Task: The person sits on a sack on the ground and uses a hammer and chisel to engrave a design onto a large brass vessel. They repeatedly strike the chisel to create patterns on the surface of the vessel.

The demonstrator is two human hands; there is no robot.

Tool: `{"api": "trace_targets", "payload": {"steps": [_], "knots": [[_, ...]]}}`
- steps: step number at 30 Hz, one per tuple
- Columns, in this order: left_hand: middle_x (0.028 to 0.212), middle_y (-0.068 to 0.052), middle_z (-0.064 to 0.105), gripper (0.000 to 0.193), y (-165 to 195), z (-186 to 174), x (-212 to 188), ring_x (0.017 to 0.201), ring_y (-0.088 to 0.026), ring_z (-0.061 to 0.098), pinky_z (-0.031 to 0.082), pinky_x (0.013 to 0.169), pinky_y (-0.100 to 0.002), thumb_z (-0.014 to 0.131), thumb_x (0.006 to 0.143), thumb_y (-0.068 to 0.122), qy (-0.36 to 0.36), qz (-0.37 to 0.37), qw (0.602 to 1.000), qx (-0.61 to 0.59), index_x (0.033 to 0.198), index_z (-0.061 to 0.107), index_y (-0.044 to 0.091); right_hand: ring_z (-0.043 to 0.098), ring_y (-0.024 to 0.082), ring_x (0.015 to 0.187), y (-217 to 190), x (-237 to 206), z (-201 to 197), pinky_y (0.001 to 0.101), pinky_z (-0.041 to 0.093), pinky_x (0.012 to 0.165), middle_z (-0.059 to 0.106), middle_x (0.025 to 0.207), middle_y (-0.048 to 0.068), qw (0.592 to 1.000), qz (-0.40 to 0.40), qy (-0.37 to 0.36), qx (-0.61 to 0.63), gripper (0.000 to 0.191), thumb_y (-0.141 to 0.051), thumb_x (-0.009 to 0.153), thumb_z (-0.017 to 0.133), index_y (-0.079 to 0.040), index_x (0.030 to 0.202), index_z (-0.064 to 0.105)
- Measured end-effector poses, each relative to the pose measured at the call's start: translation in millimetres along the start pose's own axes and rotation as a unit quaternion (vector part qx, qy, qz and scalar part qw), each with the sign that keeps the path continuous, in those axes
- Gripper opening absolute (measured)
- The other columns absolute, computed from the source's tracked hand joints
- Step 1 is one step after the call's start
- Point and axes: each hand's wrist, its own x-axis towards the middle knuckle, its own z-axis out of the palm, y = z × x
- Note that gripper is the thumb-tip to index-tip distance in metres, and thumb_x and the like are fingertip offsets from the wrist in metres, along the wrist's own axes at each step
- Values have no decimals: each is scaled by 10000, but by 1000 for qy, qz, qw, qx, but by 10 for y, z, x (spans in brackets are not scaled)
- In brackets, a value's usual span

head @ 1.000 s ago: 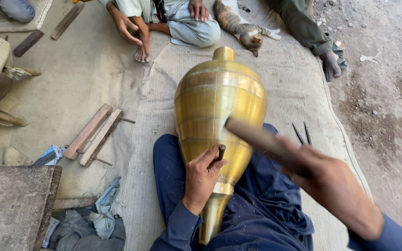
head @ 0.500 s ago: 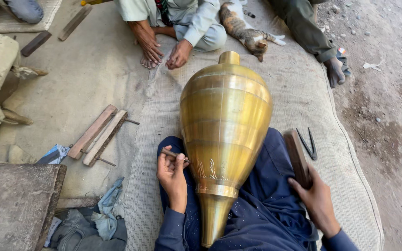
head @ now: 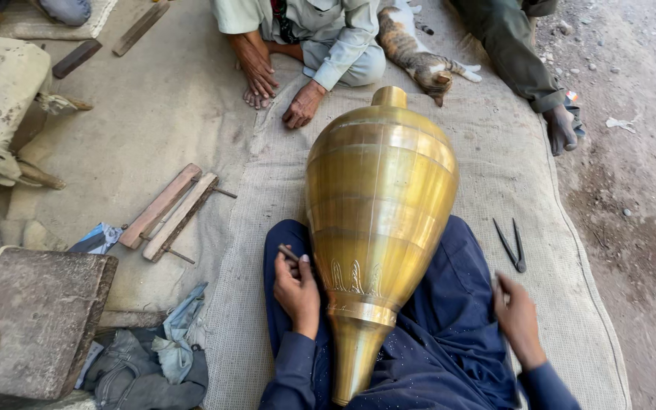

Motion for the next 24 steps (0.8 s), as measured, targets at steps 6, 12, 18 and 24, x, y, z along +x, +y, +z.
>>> {"api": "trace_targets", "payload": {"steps": [6, 12, 18, 24], "knots": [[797, -121, 709, 421, 24, 7, -39, 654, -273, 698, 531, 619, -417, 664, 958, 138, -6, 47, 991, 128, 1342, 571, -6, 547, 322, 1317, -813, 924, 85, 398, 475, 1040, 524, 1429, 266, 949, -129, 38, 285, 746, -440, 1061, 552, 44, 1567, 296], [1117, -183, 749, 397, 13, 1, -26, 975, -335, 738, 576, 798, -426, 602, 995, 90, -4, 145, 982, 122, 1364, 541, -44, 621, 242, 1254, -1237, 1428, 323, 343, 506, 1033, 636, 1388, 175, 843, 1, -203, 498, 885, -728, 984, 311, -26, 1479, 520], [1213, -198, 733, 399, -5, -10, -6, 1070, -352, 725, 579, 861, -419, 577, 1011, 71, -18, 148, 979, 138, 1391, 533, -41, 674, 222, 1168, -1285, 1488, 378, 332, 548, 981, 679, 1308, 168, 851, 20, -199, 485, 899, -747, 967, 307, -20, 1428, 566], [1099, -213, 735, 453, -41, -30, -19, 979, -374, 720, 580, 827, -438, 588, 992, 91, -58, 120, 950, 281, 1428, 526, -15, 643, 280, 1209, -1396, 1466, 229, 356, 491, 1044, 647, 1318, 217, 934, -17, -106, 341, 913, -740, 1010, 336, 54, 1399, 562]]}}
